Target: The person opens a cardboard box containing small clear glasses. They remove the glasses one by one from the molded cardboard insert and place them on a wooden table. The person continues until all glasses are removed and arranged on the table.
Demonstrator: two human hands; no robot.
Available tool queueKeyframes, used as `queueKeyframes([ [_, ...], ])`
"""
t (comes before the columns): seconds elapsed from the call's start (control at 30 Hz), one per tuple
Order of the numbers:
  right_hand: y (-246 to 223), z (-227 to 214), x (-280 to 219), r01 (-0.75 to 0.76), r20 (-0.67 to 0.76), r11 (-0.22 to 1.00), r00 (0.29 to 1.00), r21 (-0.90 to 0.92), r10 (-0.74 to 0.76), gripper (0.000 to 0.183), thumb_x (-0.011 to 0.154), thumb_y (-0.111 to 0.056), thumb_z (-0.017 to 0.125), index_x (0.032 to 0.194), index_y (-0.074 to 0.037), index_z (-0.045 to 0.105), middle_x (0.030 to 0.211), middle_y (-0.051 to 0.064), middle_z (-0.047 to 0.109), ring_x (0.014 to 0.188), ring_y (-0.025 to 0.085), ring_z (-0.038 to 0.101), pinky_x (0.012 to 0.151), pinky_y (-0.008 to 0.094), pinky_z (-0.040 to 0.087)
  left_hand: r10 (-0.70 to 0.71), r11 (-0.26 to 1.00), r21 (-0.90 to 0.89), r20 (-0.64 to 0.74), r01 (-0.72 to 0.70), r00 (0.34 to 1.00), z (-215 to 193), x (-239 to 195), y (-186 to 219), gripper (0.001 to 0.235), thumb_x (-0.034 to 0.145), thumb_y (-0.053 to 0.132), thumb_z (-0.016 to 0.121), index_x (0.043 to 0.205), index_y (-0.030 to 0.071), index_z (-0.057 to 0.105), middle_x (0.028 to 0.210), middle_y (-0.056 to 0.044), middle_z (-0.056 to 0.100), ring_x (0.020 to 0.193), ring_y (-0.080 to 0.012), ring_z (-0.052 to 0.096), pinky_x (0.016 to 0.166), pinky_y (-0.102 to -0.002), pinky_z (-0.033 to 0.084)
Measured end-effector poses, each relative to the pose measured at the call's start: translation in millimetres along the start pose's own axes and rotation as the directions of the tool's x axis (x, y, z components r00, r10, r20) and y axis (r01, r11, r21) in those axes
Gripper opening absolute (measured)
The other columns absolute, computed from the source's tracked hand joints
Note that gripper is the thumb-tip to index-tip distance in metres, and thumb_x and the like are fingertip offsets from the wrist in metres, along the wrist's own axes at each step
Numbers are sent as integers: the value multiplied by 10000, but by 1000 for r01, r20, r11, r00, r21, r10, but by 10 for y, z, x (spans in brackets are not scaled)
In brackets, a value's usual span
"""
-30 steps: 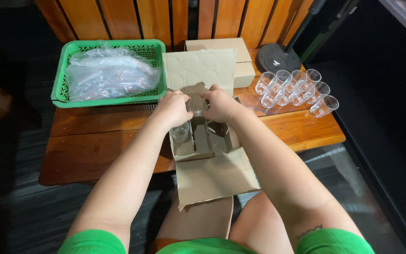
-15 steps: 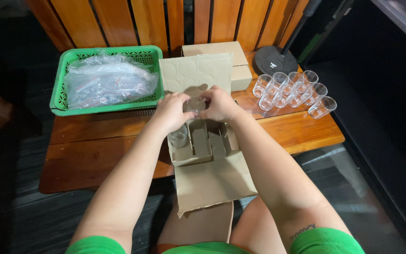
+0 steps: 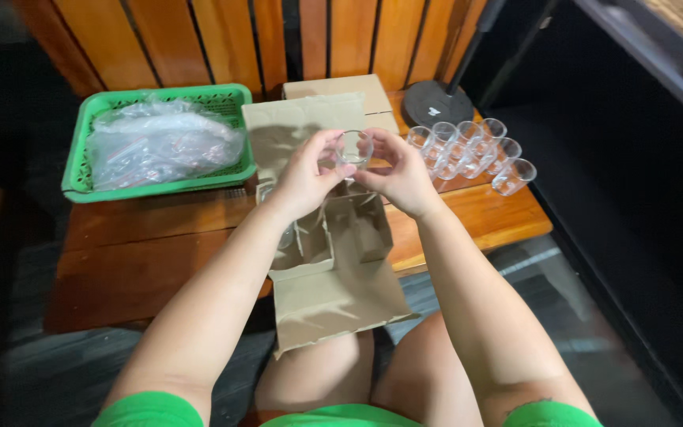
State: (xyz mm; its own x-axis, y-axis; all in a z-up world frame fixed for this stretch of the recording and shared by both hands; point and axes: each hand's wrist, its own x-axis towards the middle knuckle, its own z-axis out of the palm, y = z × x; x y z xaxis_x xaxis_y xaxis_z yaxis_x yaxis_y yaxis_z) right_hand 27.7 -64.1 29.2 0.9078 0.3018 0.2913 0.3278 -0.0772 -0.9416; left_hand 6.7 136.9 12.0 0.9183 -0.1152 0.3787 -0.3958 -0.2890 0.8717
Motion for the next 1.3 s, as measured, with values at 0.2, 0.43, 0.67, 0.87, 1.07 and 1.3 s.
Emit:
queueKeyframes([
  [0.2,109,-413,-314,9,-166,999,986,-36,-15,737,706,51,911,1362,-112,617,1168,94,722,1093,181,674,865,347,642,-6,998,-60,83,11,997,582,222,-46,627,876,288,859,1414,151,567,1259,-133,689,1132,-273,700,872,-341,609],
  [0.43,371,-895,-699,1,-356,998,934,-64,-24,728,710,-23,947,1357,-93,623,1170,101,721,1065,159,667,858,313,625,-19,999,-42,161,26,987,1325,320,100,614,794,227,900,1326,93,625,1141,-225,721,1075,-364,729,848,-387,630],
  [0.67,645,-1277,-983,-41,-524,997,852,-58,4,697,728,-19,912,1354,-61,610,1209,125,714,1089,190,678,854,305,620,-173,984,71,174,163,969,1998,401,99,621,705,324,919,1208,94,638,1092,-132,753,1014,-231,759,842,-323,629],
  [0.87,1040,-1547,-1018,-65,-633,997,774,-38,26,601,722,14,885,1274,-45,656,1147,128,688,1057,208,687,828,319,637,-268,959,149,195,242,943,2600,575,-249,625,705,422,917,1224,211,639,1087,-32,752,1029,-195,754,853,-314,623],
  [1.07,1258,-1706,-924,-101,-737,990,676,-96,-2,595,709,24,889,1261,-57,681,1075,105,705,953,161,685,760,261,638,-339,937,-33,164,348,926,3125,738,-669,622,718,300,914,1254,106,664,1163,-119,741,1042,-200,745,879,-303,605],
  [1.3,1580,-1841,-808,-254,-808,952,589,-170,13,563,706,-65,903,1235,-179,743,1028,26,770,825,70,689,656,169,603,-413,909,17,147,415,899,3379,799,-727,684,685,355,916,1305,192,678,1117,-29,728,1074,-140,732,923,-280,595],
])
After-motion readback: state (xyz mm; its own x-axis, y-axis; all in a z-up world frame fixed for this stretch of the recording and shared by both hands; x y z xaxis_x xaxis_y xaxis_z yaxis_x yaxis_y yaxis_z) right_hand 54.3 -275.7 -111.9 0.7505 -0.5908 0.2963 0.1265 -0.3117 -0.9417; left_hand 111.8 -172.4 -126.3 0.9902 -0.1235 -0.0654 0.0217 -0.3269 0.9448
